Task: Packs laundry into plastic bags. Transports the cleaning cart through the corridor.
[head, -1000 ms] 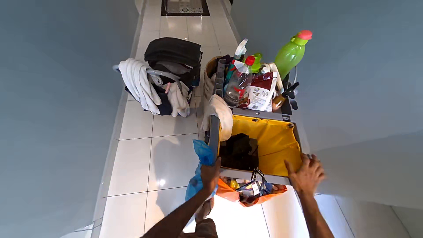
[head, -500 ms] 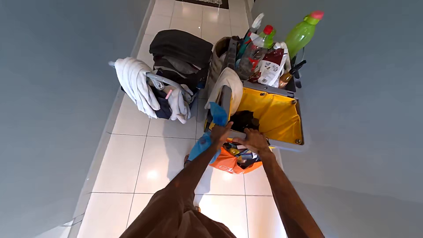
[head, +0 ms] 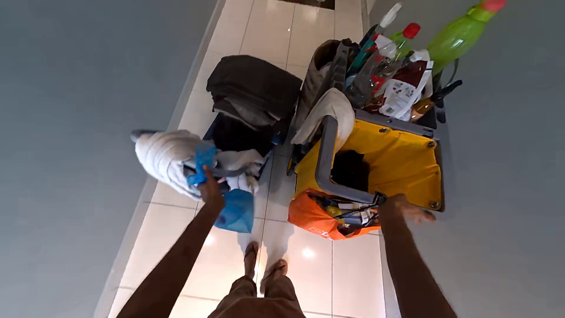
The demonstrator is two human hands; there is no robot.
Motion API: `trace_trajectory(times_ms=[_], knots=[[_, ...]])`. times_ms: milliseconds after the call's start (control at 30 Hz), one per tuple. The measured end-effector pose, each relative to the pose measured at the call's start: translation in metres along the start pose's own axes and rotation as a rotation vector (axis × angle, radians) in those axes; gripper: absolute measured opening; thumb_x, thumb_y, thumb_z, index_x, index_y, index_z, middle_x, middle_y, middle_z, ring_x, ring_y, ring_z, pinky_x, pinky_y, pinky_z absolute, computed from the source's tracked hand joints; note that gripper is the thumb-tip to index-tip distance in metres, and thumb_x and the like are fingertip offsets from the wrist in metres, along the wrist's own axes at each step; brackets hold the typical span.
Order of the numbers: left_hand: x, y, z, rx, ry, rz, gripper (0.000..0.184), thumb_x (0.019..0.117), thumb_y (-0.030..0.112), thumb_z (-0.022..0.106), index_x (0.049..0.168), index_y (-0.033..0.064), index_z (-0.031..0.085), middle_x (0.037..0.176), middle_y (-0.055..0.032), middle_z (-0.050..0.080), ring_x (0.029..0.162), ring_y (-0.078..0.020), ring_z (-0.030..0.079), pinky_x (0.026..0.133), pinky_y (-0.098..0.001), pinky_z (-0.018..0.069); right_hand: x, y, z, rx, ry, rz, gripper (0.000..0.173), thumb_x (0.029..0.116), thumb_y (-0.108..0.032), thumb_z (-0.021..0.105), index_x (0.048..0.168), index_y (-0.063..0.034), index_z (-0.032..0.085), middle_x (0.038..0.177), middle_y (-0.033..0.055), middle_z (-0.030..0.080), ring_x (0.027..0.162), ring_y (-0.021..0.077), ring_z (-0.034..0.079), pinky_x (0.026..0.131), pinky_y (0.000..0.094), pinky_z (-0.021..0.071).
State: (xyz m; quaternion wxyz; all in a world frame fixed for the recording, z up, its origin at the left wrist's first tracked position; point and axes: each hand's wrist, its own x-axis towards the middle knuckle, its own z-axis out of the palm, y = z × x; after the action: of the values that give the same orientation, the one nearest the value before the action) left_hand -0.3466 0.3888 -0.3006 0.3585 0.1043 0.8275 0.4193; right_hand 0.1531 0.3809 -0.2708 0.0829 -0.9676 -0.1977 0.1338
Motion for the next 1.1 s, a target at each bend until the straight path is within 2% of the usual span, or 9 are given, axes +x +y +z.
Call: trace_trajectory(times_ms=[100,167,267,467,567,700,867,1000,1100], knots=[[0.053,0.02,0.017,0.197,0.173,0.041,0.086,0.0948,0.064,0.06,0.144,-0.0053,0.048,0.133,-0.0288,0.06,0.125,-0.0406,0.059,0.104,-0.0584,0.0474,0.059,-0.044,0.015,0.19,0.149,0.115,0.063,0.1033,-0.029,0.042,0.15,0.0128,0.036,0.157,0.0321,0.037,0.148,0.0408,0.037,0.119,0.054,0.0336],[0.083,0.03,0.022,0.203,0.213,0.001,0.083,0.095,0.055,0.065,0.145,-0.0072,0.046,0.139,-0.0293,0.056,0.131,-0.0407,0.055,0.108,-0.0576,0.0447,0.086,-0.077,0.011,0.349,0.179,0.196,0.069,0.103,-0.03,0.046,0.154,0.0111,0.026,0.154,0.0305,0.041,0.143,0.0379,0.044,0.115,0.05,0.0404],[0.101,0.05,0.036,0.278,0.266,-0.113,0.069,0.1027,0.046,0.053,0.144,-0.009,0.046,0.147,-0.0299,0.049,0.138,-0.0417,0.048,0.111,-0.0586,0.0409,0.132,-0.128,0.014,0.496,0.274,0.232,0.081,0.0977,-0.027,0.057,0.158,0.0053,0.015,0.153,0.0308,0.04,0.138,0.0375,0.049,0.108,0.0464,0.0478],[0.117,0.121,0.147,0.064,0.378,-0.107,0.068,0.0988,0.037,0.062,0.146,-0.0089,0.044,0.147,-0.0291,0.05,0.138,-0.0407,0.048,0.112,-0.0556,0.0417,0.194,-0.24,0.025,0.47,0.307,0.204,0.082,0.0983,-0.024,0.056,0.159,0.0055,0.01,0.157,0.0321,0.034,0.142,0.0393,0.045,0.11,0.0461,0.0478],[0.127,0.138,0.178,0.046,0.374,-0.118,0.073,0.0969,0.034,0.065,0.148,-0.0107,0.038,0.148,-0.0308,0.047,0.138,-0.0418,0.047,0.111,-0.0569,0.0422,0.233,-0.298,0.023,0.359,0.341,0.188,0.082,0.0961,-0.031,0.056,0.159,0.0053,0.017,0.156,0.0319,0.034,0.142,0.0424,0.044,0.106,0.0539,0.0482],[0.139,0.155,0.201,-0.079,0.462,-0.15,0.079,0.0943,0.03,0.07,0.152,-0.009,0.033,0.15,-0.0303,0.045,0.139,-0.0412,0.047,0.111,-0.0555,0.0422,0.26,-0.366,0.031,0.272,0.236,0.093,0.087,0.0994,-0.045,0.051,0.161,0.0051,0.015,0.162,0.0317,0.026,0.148,0.0437,0.034,0.116,0.0603,0.0348],[0.147,0.191,0.26,-0.052,0.426,-0.113,0.073,0.0976,0.031,0.065,0.152,-0.0072,0.034,0.149,-0.0271,0.047,0.137,-0.0365,0.05,0.111,-0.0511,0.045,0.313,-0.448,0.045,0.086,0.271,-0.004,0.078,0.1003,-0.042,0.049,0.157,0.0073,0.027,0.161,0.0326,0.03,0.148,0.0445,0.034,0.117,0.0606,0.0319],[0.178,0.229,0.325,-0.146,0.437,-0.089,0.068,0.0958,0.024,0.068,0.149,-0.0074,0.039,0.147,-0.0269,0.049,0.135,-0.0354,0.051,0.109,-0.0493,0.0465,0.348,-0.51,0.053,0.128,0.263,-0.181,0.072,0.1042,-0.031,0.044,0.158,0.0107,0.019,0.16,0.0365,0.027,0.15,0.0462,0.03,0.12,0.0615,0.0243],[0.199,0.268,0.382,-0.166,0.432,-0.081,0.067,0.0947,0.022,0.069,0.148,-0.0077,0.041,0.145,-0.0273,0.05,0.135,-0.0357,0.05,0.109,-0.0489,0.0457,0.373,-0.552,0.061,0.14,0.34,-0.226,0.063,0.103,-0.042,0.042,0.151,-0.0015,0.043,0.16,0.0296,0.032,0.147,0.0467,0.035,0.117,0.065,0.0272]])
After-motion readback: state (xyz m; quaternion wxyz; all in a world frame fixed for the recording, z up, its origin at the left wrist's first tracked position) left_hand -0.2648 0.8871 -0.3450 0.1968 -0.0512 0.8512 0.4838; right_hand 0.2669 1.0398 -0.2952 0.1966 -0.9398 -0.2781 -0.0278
